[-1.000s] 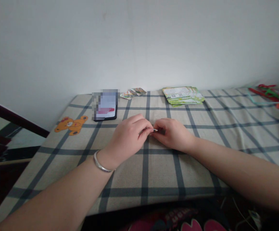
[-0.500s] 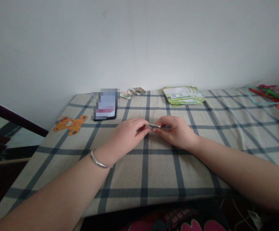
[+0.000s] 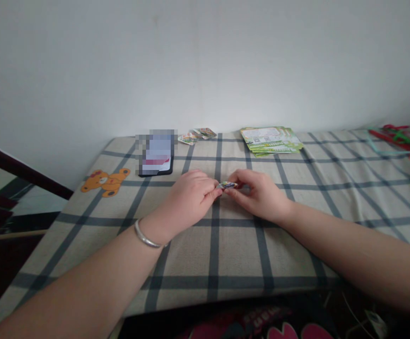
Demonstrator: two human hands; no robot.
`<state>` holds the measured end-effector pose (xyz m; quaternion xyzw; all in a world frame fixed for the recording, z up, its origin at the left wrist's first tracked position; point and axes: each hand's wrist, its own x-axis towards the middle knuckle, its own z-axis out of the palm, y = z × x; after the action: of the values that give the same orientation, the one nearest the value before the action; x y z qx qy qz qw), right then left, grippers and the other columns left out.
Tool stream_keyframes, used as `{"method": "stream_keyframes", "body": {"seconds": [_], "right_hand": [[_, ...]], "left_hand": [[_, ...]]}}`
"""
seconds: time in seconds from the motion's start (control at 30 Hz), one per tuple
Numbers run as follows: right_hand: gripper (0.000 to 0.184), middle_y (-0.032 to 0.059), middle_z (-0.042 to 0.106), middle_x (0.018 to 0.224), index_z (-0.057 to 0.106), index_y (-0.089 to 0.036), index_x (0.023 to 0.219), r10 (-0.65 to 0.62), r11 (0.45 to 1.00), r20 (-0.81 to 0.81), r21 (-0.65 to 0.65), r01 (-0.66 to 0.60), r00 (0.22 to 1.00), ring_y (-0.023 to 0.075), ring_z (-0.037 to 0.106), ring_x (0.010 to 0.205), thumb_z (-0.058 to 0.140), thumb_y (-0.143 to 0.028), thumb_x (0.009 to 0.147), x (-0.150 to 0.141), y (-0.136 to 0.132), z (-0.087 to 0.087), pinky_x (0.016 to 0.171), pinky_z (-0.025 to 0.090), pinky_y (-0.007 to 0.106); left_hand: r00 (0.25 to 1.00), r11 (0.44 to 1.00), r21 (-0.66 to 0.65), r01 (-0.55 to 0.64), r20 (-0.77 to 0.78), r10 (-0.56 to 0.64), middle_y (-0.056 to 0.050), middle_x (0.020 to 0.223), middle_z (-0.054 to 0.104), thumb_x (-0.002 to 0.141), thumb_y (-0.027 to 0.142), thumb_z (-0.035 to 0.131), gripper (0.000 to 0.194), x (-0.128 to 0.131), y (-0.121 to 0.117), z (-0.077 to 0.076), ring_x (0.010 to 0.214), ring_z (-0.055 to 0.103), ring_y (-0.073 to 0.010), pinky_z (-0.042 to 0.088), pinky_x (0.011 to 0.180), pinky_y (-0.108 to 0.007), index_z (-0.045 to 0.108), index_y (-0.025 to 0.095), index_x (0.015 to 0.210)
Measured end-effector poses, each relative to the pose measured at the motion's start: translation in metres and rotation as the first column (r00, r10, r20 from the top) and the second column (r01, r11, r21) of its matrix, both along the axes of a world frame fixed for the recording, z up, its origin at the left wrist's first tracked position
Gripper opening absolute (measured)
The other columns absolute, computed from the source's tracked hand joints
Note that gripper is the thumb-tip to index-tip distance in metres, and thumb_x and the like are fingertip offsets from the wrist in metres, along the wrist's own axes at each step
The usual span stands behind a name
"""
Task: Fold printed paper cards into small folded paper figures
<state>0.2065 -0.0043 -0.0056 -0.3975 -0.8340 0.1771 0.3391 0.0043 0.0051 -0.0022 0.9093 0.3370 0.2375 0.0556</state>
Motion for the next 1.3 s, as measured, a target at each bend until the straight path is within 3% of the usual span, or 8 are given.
{"method": "stream_keyframes", "body": {"seconds": [0.13,0.27,0.5,0.6,0.7,0.8,1.0,1.3], "right_hand": [[0.015,-0.0005,0.060,0.067,0.059,-0.017,0.071,-0.024,0.997,-0.060,0.071,0.028,0.998,0.0107,0.054,0.063,0.063,-0.025,0.084,0.0000,0.0033,-0.0035,0.057,0.039,0.022],[0.016,-0.0013,0.062,0.066,0.062,-0.018,0.072,-0.028,0.999,-0.095,-0.032,0.025,0.995,0.0098,0.054,0.060,0.064,-0.028,0.084,0.0016,0.0069,-0.0069,0.054,0.039,0.022],[0.007,0.0008,0.068,0.082,0.067,-0.019,0.087,0.008,1.000,-0.081,0.001,-0.008,0.997,0.0108,0.060,0.071,0.060,-0.022,0.086,0.0000,0.0045,-0.0020,0.060,0.044,0.022],[0.004,0.0000,0.068,0.080,0.066,-0.018,0.084,0.014,0.999,-0.113,0.042,-0.009,0.993,0.0096,0.059,0.068,0.062,-0.018,0.083,-0.0002,0.0051,-0.0024,0.058,0.044,0.021],[0.002,-0.0006,0.066,0.076,0.065,-0.018,0.081,0.015,0.998,-0.090,0.067,-0.009,0.996,0.0091,0.057,0.065,0.063,-0.018,0.082,0.0001,0.0064,-0.0043,0.057,0.043,0.022],[0.001,-0.0007,0.064,0.076,0.064,-0.017,0.081,0.026,0.997,-0.085,0.074,-0.020,0.996,0.0092,0.057,0.066,0.063,-0.017,0.081,-0.0003,0.0063,-0.0049,0.059,0.044,0.022],[0.003,-0.0005,0.062,0.076,0.062,-0.017,0.081,0.051,0.996,-0.079,0.075,-0.046,0.996,0.0098,0.057,0.069,0.061,-0.015,0.081,-0.0023,0.0038,-0.0030,0.061,0.045,0.022],[0.006,0.0025,0.064,0.083,0.059,-0.019,0.083,0.053,0.992,-0.036,0.119,-0.049,0.998,0.0146,0.058,0.077,0.057,-0.013,0.080,-0.0031,0.0047,-0.0008,0.066,0.047,0.027]], "left_hand": [[0.999,0.999,0.010,-0.033,0.002,0.033,-0.002,0.074,0.063,0.094,0.023,0.051,0.024,0.0007,-0.0005,-0.0021,0.080,0.057,-0.0187,0.044,0.082,-0.036,0.060,0.016,0.073],[0.989,0.993,0.016,-0.117,0.090,0.115,-0.003,0.085,0.065,0.092,0.024,0.055,0.011,0.0023,-0.0038,-0.0016,0.084,0.058,-0.0187,0.045,0.077,-0.032,0.063,0.017,0.089],[0.989,0.988,0.053,-0.147,0.025,0.146,-0.002,0.074,0.063,0.090,0.022,0.056,0.017,-0.0009,-0.0052,0.0014,0.075,0.057,-0.0185,0.043,0.069,-0.032,0.061,0.017,0.075],[0.991,0.989,0.072,-0.131,0.012,0.130,-0.001,0.077,0.066,0.087,0.023,0.061,0.013,-0.0011,-0.0034,-0.0018,0.080,0.060,-0.0193,0.044,0.083,-0.037,0.063,0.018,0.076],[0.987,0.983,0.119,-0.140,0.095,0.129,0.000,0.090,0.070,0.086,0.022,0.063,0.002,0.0004,-0.0026,-0.0044,0.091,0.061,-0.0202,0.035,0.101,-0.047,0.065,0.021,0.086],[0.981,0.988,0.090,-0.126,0.159,0.111,0.001,0.089,0.069,0.087,0.019,0.062,0.003,0.0026,-0.0038,-0.0050,0.088,0.062,-0.0178,0.034,0.104,-0.047,0.064,0.020,0.088],[0.968,0.996,0.002,-0.084,0.239,0.081,-0.001,0.087,0.063,0.085,0.015,0.061,0.003,0.0045,-0.0054,-0.0051,0.087,0.059,-0.0168,0.047,0.081,-0.033,0.061,0.018,0.086],[0.965,0.998,-0.003,-0.068,0.253,0.066,-0.002,0.090,0.062,0.089,0.019,0.058,0.004,0.0051,-0.0051,-0.0043,0.090,0.058,-0.0171,0.047,0.083,-0.033,0.060,0.019,0.086]]}}
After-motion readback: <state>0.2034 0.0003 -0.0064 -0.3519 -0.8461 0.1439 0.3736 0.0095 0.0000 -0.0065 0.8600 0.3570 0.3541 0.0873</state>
